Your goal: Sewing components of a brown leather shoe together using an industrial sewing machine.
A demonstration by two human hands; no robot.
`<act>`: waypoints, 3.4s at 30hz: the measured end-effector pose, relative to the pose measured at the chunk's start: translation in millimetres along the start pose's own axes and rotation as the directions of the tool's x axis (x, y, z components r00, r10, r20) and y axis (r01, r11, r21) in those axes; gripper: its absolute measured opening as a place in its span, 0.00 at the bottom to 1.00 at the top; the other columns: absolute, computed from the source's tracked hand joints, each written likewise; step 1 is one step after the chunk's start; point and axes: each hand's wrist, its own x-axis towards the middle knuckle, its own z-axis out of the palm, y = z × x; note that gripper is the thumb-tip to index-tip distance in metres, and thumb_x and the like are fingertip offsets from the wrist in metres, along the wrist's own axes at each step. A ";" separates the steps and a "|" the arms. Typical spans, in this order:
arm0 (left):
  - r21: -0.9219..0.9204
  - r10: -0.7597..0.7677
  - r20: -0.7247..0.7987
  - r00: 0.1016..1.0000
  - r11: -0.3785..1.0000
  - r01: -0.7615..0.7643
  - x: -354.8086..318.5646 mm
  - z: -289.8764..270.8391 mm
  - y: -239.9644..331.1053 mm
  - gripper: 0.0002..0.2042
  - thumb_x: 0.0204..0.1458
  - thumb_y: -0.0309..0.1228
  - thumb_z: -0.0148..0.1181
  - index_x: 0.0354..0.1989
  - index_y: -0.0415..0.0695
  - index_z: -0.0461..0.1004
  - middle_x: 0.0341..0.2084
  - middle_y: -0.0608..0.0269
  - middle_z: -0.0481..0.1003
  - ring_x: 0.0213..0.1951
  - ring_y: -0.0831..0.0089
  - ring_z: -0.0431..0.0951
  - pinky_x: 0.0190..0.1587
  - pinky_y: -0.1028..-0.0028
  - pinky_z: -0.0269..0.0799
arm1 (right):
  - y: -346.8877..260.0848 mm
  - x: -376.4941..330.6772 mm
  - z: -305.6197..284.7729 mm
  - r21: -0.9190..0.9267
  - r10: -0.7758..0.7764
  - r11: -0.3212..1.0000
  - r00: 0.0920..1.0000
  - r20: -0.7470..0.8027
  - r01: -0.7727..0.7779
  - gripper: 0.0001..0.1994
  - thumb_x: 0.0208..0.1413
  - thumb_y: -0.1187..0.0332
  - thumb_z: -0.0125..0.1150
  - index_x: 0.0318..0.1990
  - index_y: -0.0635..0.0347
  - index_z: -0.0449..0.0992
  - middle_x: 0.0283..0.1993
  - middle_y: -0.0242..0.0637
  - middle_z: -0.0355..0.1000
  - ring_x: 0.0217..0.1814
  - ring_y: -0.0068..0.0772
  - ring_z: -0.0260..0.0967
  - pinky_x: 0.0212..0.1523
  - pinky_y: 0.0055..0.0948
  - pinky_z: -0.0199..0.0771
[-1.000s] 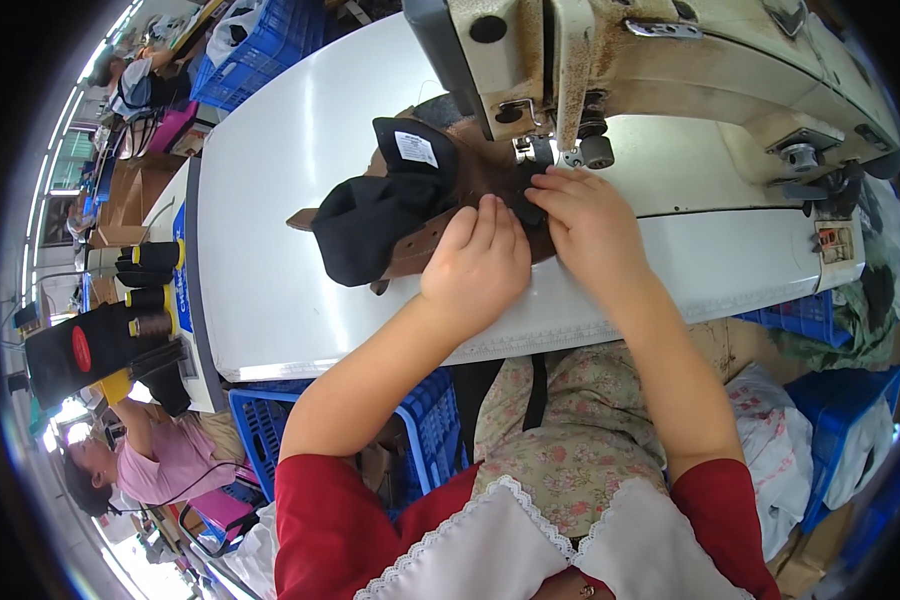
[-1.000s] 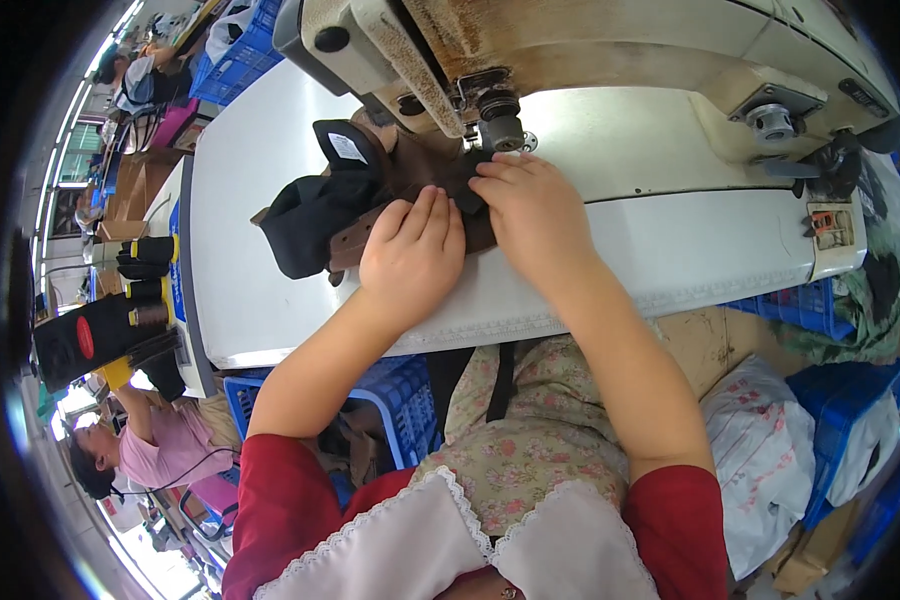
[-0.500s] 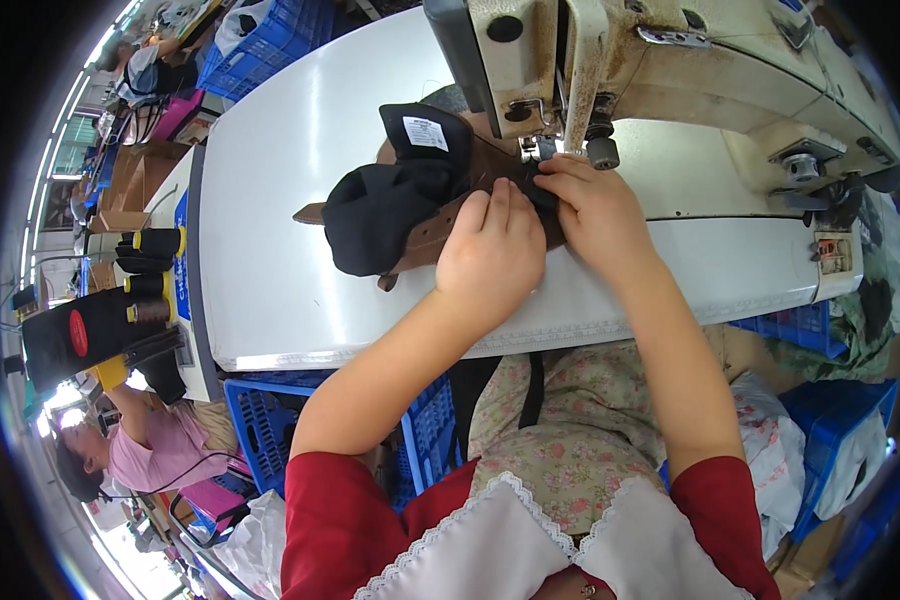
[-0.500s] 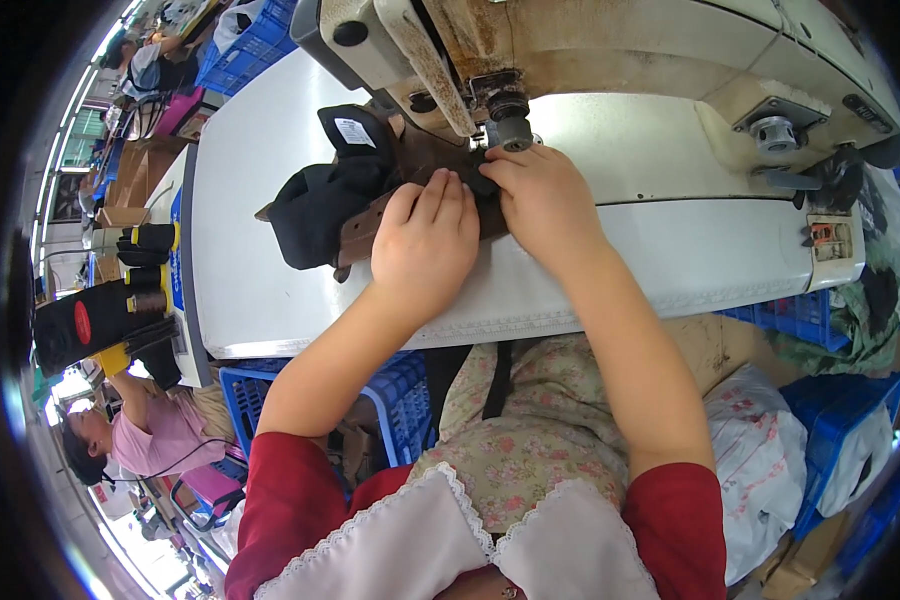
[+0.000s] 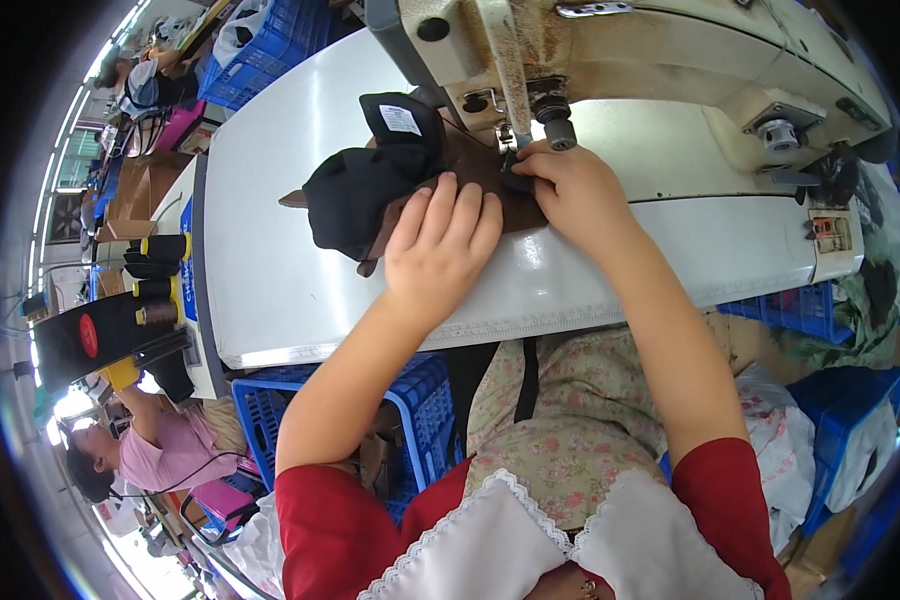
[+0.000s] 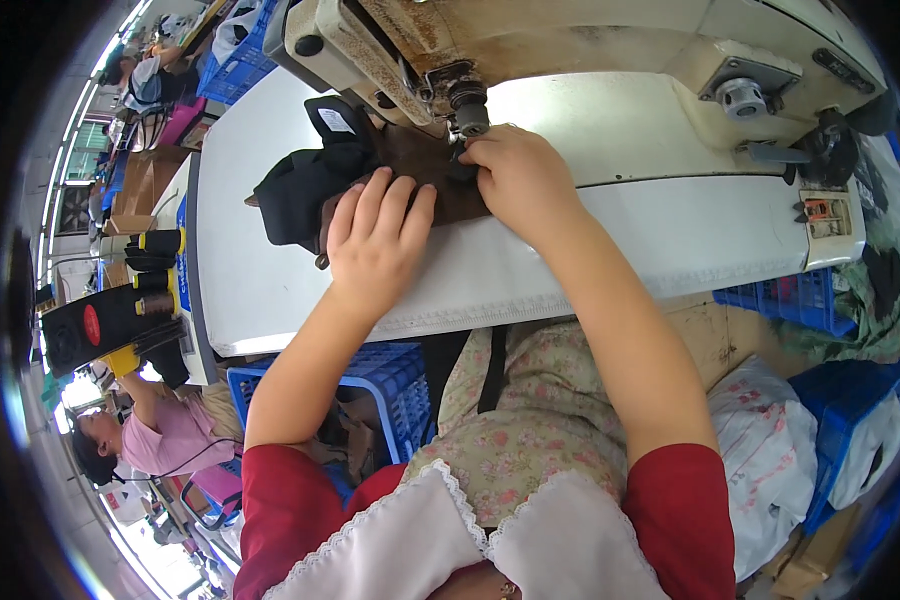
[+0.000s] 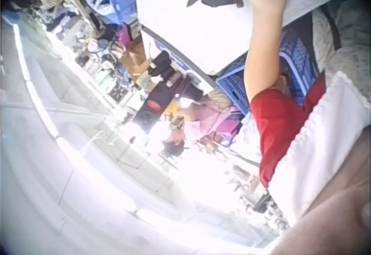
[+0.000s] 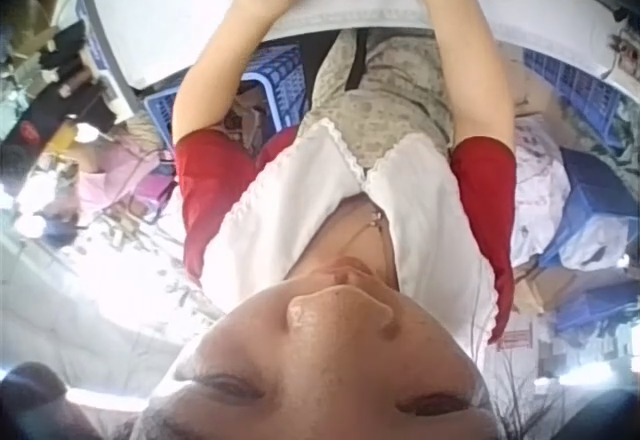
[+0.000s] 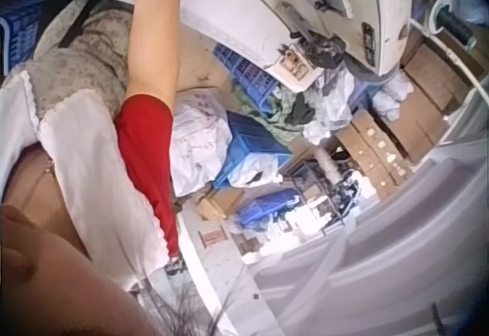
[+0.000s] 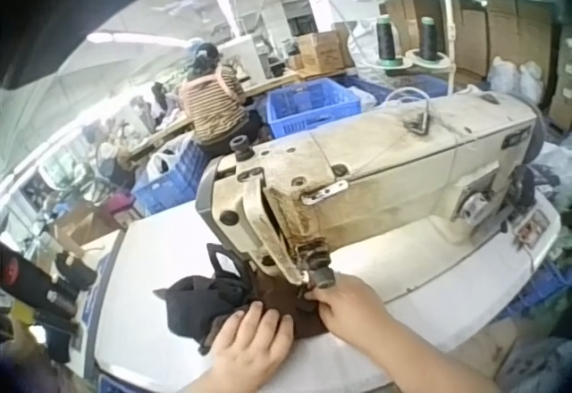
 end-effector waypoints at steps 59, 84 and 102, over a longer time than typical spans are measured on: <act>-0.022 0.138 0.065 0.988 0.990 -0.136 3.1 4.5 17.2 0.17 0.43 0.30 0.54 0.42 0.38 0.77 0.40 0.53 0.79 0.47 0.63 0.78 0.55 0.66 0.69 | 6.0 -2.9 -14.8 -0.197 -0.222 0.952 0.972 0.079 0.233 0.11 0.47 0.75 0.57 0.38 0.59 0.83 0.44 0.38 0.78 0.49 0.40 0.74 0.52 0.38 0.72; -0.100 0.171 -0.022 0.985 0.980 -0.172 3.5 14.8 10.1 0.19 0.40 0.29 0.54 0.43 0.37 0.77 0.40 0.54 0.78 0.46 0.64 0.78 0.53 0.68 0.71 | 17.9 5.1 -14.1 -0.202 -0.266 0.941 0.963 0.051 0.271 0.13 0.47 0.76 0.60 0.41 0.57 0.82 0.47 0.34 0.78 0.48 0.40 0.74 0.50 0.38 0.73; -0.095 0.134 -0.023 0.991 0.986 -0.135 4.1 19.2 10.9 0.18 0.43 0.30 0.54 0.43 0.39 0.77 0.41 0.56 0.79 0.48 0.66 0.78 0.54 0.70 0.70 | 18.5 9.4 -13.3 -0.134 -0.144 0.978 0.982 0.118 0.160 0.14 0.48 0.79 0.58 0.42 0.57 0.82 0.48 0.35 0.77 0.51 0.42 0.74 0.50 0.37 0.75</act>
